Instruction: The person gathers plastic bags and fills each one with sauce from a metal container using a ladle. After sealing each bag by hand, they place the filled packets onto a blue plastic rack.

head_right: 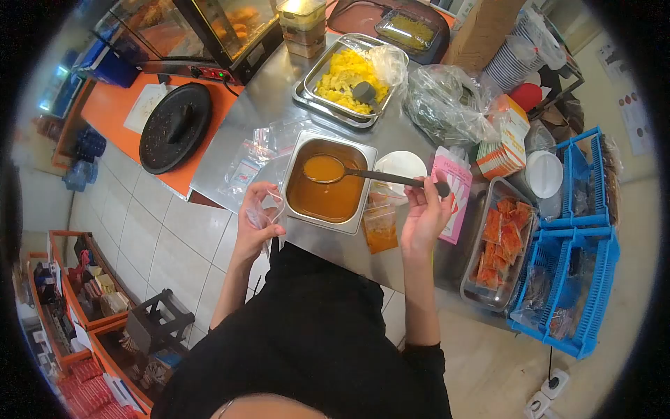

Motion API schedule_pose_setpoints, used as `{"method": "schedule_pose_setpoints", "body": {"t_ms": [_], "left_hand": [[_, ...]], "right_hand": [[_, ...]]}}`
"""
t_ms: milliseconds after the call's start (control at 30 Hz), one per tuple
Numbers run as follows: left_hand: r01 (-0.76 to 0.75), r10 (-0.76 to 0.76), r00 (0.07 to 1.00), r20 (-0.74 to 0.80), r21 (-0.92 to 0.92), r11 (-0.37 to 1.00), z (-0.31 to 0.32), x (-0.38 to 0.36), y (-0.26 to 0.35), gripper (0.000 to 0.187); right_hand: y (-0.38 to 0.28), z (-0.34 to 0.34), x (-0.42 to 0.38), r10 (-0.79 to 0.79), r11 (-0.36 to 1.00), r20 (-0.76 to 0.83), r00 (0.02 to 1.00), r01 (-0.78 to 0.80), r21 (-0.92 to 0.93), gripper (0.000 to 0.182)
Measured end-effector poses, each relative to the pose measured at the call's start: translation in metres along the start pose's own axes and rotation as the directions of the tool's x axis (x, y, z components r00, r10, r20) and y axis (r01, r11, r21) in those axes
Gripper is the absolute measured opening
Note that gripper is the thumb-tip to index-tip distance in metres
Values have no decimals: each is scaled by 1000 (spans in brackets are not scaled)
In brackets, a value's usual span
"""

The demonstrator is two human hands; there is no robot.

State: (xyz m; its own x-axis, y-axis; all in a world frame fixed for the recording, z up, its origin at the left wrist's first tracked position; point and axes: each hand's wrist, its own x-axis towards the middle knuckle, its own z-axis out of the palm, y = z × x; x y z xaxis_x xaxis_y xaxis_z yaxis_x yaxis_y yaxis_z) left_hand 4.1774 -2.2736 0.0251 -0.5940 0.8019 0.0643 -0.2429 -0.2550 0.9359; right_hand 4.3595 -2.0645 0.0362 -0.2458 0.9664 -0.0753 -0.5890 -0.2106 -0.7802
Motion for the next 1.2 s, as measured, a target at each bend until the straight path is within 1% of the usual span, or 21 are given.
{"method": "schedule_pose_setpoints", "body": {"t_ms": [133,267,333,467,567,633,767,833,867,967,1033,1067,1133,1200], "left_hand": [[-59,59,998,6,31,998,4,7,5,66],[-51,53,998,-34,54,997,13,10,15,63],[-46,50,997,-52,66,997,12,11,16,62],[-75,81,994,-67,96,993,11,12,16,61],[-44,48,997,-58,81,996,12,14,21,65],[-73,76,996,-38,69,995,13,15,22,69],[-84,89,995,-55,82,993,16,16,21,72],[-131,149,984,-94,172,976,15,17,17,74],[-132,150,984,-96,173,976,13,17,15,74],[-129,143,986,-81,157,979,11,18,13,74],[-108,115,990,-77,92,990,13,18,15,71],[-109,116,990,-75,91,990,14,19,13,71],[-216,226,973,-49,152,964,15,24,8,73],[-199,207,978,-28,172,965,14,25,13,72]], "right_hand": [[-14,16,3,-41,999,-12,999,42,9,22],[-11,18,1,-48,999,-10,999,48,6,23],[-2,10,1,-12,1000,-41,999,12,-2,25],[1,11,-2,3,1000,-45,999,-3,-2,26],[-8,20,0,-31,999,-25,999,31,-14,26],[-11,23,1,-42,999,20,999,42,7,27],[-9,20,1,-37,999,21,999,37,-9,26],[-4,13,1,-29,1000,35,999,29,-3,26],[-4,13,2,-27,1000,36,999,27,-3,26],[-8,16,2,-26,1000,38,999,27,-8,26],[-13,22,3,-37,999,11,999,37,-6,26],[-13,23,4,-39,999,10,999,39,-5,26],[-14,24,5,-51,999,12,999,51,4,26],[-8,18,5,-55,998,7,998,55,4,27]]}}
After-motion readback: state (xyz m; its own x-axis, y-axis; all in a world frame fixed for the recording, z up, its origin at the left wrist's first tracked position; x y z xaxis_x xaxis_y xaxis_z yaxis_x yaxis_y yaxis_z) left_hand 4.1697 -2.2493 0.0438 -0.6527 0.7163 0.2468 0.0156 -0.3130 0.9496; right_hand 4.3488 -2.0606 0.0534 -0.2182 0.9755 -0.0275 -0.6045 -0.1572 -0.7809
